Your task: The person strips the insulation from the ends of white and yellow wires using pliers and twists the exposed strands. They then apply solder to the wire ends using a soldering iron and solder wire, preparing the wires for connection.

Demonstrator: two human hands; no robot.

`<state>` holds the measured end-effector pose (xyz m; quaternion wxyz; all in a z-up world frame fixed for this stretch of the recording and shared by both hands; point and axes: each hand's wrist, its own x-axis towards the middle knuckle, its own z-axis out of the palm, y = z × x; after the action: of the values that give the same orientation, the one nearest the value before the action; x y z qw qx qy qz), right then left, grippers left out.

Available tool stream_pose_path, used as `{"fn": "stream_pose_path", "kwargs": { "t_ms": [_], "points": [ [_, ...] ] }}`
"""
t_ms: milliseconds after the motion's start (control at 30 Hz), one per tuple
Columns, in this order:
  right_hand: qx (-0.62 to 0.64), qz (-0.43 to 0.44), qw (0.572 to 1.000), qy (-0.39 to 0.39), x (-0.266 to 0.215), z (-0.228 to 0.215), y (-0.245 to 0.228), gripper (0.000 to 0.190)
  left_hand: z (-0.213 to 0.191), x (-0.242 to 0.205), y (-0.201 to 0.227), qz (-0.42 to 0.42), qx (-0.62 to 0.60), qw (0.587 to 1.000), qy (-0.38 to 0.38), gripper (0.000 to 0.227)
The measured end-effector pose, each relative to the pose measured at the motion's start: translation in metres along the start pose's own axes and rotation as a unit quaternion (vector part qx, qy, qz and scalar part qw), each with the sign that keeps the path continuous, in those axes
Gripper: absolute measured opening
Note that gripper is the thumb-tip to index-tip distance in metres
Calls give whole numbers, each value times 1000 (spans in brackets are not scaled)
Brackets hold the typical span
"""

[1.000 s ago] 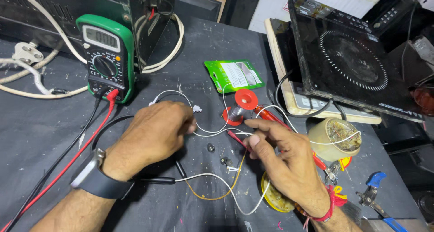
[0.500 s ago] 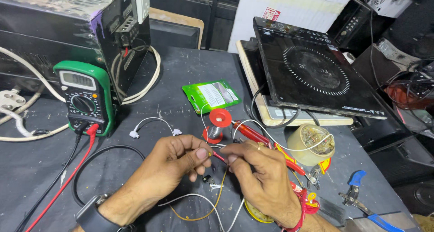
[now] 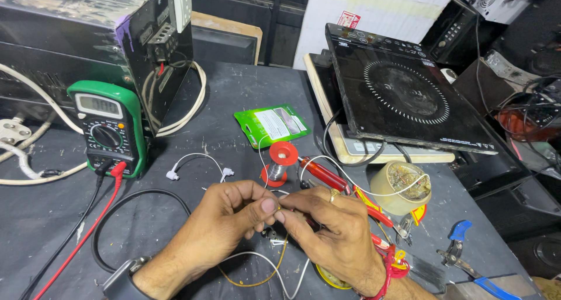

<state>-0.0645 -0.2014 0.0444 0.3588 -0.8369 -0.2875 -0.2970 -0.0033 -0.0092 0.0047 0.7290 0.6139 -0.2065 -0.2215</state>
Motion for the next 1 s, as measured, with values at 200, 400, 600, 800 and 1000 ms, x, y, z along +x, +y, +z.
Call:
{"fn": "stream_pose_path", "kwargs": {
  "t_ms": [200, 400, 600, 800, 1000],
  "points": [
    [4, -11, 1000, -8, 0, -1, 1, 17, -1, 1, -3, 4, 11, 1000, 0, 29],
    [-3, -9, 1000, -6, -1, 0, 1, 16, -3, 1, -1, 21, 43, 999, -7, 31],
    [14, 6, 1000, -10, -1, -1, 1, 14, -4, 0, 2, 55, 57, 997, -22, 23],
    [9, 55, 998, -17, -1, -3, -2, 13, -2, -2, 2, 85, 79, 993, -20, 21],
    [-4, 27, 1000, -15, 0, -4, -2, 11, 2, -6, 6, 89, 97, 991, -10, 20]
  ]
}}
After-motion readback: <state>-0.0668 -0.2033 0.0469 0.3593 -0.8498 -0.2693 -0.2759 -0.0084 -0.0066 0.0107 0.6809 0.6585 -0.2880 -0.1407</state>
